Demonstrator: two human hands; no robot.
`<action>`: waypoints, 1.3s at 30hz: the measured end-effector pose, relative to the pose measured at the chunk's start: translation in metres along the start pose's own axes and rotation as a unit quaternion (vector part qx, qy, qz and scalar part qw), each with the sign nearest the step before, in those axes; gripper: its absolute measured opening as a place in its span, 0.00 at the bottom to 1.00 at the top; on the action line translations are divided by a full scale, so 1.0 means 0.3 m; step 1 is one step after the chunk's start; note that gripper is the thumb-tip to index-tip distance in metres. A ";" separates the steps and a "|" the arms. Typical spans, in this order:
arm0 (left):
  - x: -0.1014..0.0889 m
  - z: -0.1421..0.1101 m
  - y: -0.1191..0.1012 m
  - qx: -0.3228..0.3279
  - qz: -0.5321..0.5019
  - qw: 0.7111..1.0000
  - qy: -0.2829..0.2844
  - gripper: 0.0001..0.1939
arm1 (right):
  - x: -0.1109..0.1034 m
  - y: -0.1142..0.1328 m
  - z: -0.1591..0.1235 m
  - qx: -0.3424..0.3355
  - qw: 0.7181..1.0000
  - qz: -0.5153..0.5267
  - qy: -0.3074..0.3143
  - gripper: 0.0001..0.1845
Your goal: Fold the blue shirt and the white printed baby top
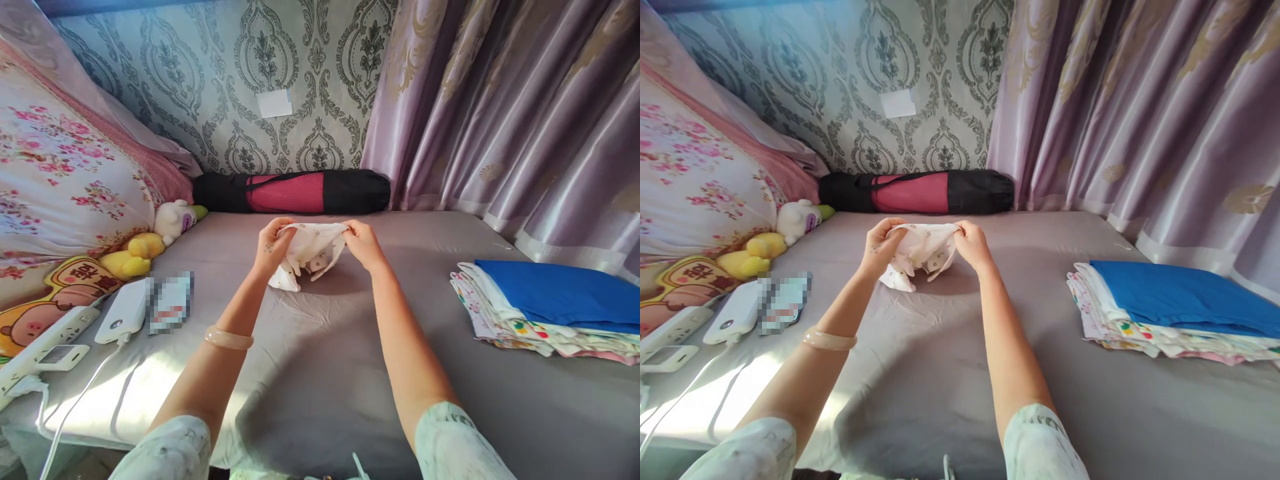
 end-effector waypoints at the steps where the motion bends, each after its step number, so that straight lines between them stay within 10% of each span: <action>1: 0.007 -0.001 -0.003 0.004 -0.005 1.000 0.011 0.13 | -0.016 0.020 -0.002 -0.001 1.000 0.006 0.010 0.14; 9: 0.028 -0.006 -0.041 0.036 -0.013 0.997 0.067 0.20 | -0.116 0.217 -0.087 0.065 0.990 0.069 0.101 0.20; 19: 0.158 -0.020 0.038 0.118 0.215 0.955 0.168 0.13 | -0.162 0.084 -0.053 0.089 0.988 -0.098 0.074 0.23; 28: 0.247 -0.040 -0.044 0.185 0.222 0.939 0.185 0.16 | -0.168 0.119 -0.065 0.073 0.989 -0.096 0.080 0.24; 39: 0.247 -0.030 -0.037 -0.062 -0.067 0.975 0.205 0.16 | -0.253 0.025 -0.072 0.134 0.983 -0.081 0.099 0.23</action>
Point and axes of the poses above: each hand's wrist, its own z-axis towards the middle knuckle, its own x-axis out of the palm, y = z × x, the point moved 5 cm from there along z, towards the middle knuckle, and after that the axes turned 14 degrees about z, right-handed, at the moved point
